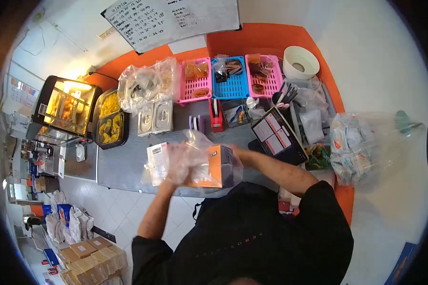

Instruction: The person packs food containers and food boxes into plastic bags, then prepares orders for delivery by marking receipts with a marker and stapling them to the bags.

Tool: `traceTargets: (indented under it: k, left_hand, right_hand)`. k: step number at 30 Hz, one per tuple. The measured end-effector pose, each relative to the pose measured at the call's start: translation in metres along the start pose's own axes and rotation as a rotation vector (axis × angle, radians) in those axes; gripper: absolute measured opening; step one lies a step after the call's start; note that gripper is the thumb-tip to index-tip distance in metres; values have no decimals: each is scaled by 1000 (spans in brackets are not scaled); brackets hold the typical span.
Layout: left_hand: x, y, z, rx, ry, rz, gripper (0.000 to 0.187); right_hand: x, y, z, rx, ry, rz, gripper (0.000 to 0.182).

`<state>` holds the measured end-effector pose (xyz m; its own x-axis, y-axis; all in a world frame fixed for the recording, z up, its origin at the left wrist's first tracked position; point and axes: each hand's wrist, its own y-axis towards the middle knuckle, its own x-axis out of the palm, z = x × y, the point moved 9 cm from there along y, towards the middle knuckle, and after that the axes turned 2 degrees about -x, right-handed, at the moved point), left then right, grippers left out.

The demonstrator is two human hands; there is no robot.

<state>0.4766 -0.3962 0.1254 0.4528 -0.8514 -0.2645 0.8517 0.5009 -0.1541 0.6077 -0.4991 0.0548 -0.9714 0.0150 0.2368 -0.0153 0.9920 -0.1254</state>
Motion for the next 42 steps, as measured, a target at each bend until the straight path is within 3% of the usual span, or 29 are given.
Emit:
traceTargets:
  k: [1, 2, 3, 4, 5, 6, 7, 8, 10, 12, 13, 15, 19, 21, 22, 23, 25, 26, 27, 28, 30, 32, 33, 35, 36, 37, 39, 40, 42]
  left_hand:
    - [8, -7, 10, 139, 256, 105, 27]
    - [16, -16, 19, 251, 521, 249, 27]
    - [28, -23, 28, 385, 761, 419, 30]
    - [44, -21, 23, 379, 760, 424, 30]
    - [49, -18, 3, 197, 585, 453, 33]
    - [52, -16, -23, 18, 409, 475, 39]
    - [65, -11, -68, -159, 324, 384, 39]
    - [74, -9, -87, -88, 259, 486, 38]
    - [73, -13, -81, -30, 194, 592, 36]
    - [84, -15, -101, -251, -50, 405, 36]
    - [80, -19, -110, -275, -53, 408, 36]
    - [90, -23, -124, -275, 8, 199, 36]
    - [79, -30, -134, -282, -40, 221, 33]
    - [78, -34, -140, -246, -182, 268, 30]
    - [72, -30, -132, -79, 171, 244, 28]
    - [73, -28, -124, 93, 522, 217, 26]
    - [67, -24, -112, -23, 524, 124, 24]
    - [67, -25, -87, 64, 495, 94, 24]
    - [68, -28, -72, 150, 465, 63, 24]
    - [68, -26, -112, 167, 626, 30, 22]
    - [63, -28, -66, 274, 719, 132, 22]
    - [63, -38, -27, 423, 896, 298, 27]
    - [64, -37, -50, 431, 892, 291, 27]
    - [67, -22, -147, 135, 354, 67, 25]
    - [68, -25, -113, 188, 325, 26, 24]
    - [71, -24, -109, 193, 320, 16, 24]
    - [78, -16, -115, 83, 631, -70, 21]
    - [67, -23, -61, 457, 444, 65, 16]
    - [68, -18, -49, 382, 522, 68, 18]
  right_hand:
    - [-49, 26, 21, 189, -162, 145, 35]
    - [-87, 31, 1, 203, -16, 283, 24]
    - [-127, 42, -24, 15, -274, 438, 23]
    - [-162, 55, -36, -72, -581, 569, 20]
    - [-185, 66, -44, -162, -887, 695, 18]
    - [-200, 82, -33, -161, -885, 690, 18]
    - [-209, 103, -10, -28, -988, 570, 20]
    - [-210, 115, 9, 105, -1086, 442, 21]
    - [-200, 119, 10, 194, -1217, 424, 19]
    - [-193, 120, 11, 256, -1396, 367, 17]
    - [-194, 125, 13, 267, -1442, 371, 17]
    - [-190, 132, 15, 173, -1559, 320, 17]
    - [-196, 126, 9, 195, -1515, 281, 16]
    - [-192, 120, 1, 16, -1351, 296, 19]
    - [-165, 96, -48, -513, -1283, 409, 18]
    - [-153, 86, -58, -509, -1287, 410, 18]
    - [-152, 52, -88, -455, -813, 788, 16]
    - [-138, 40, -80, -258, -468, 785, 12]
    - [-113, 35, -65, -273, -244, 661, 11]
    - [-89, 30, -49, -288, -22, 535, 12]
    - [-39, 16, -5, -78, -198, 273, 9]
    - [-18, 2, 42, 97, -246, 218, 14]
    - [-17, -1, 58, 97, -247, 229, 14]
    - [-4, -8, 74, -67, -293, 93, 16]
    - [-4, -15, 56, 5, -548, 109, 18]
    - [-1, -17, 53, 11, -550, 120, 18]
    - [-4, -16, 46, 19, -561, 229, 18]
    - [-3, -16, 44, 38, -655, 227, 18]
    - [3, -9, 49, -39, -624, 221, 17]
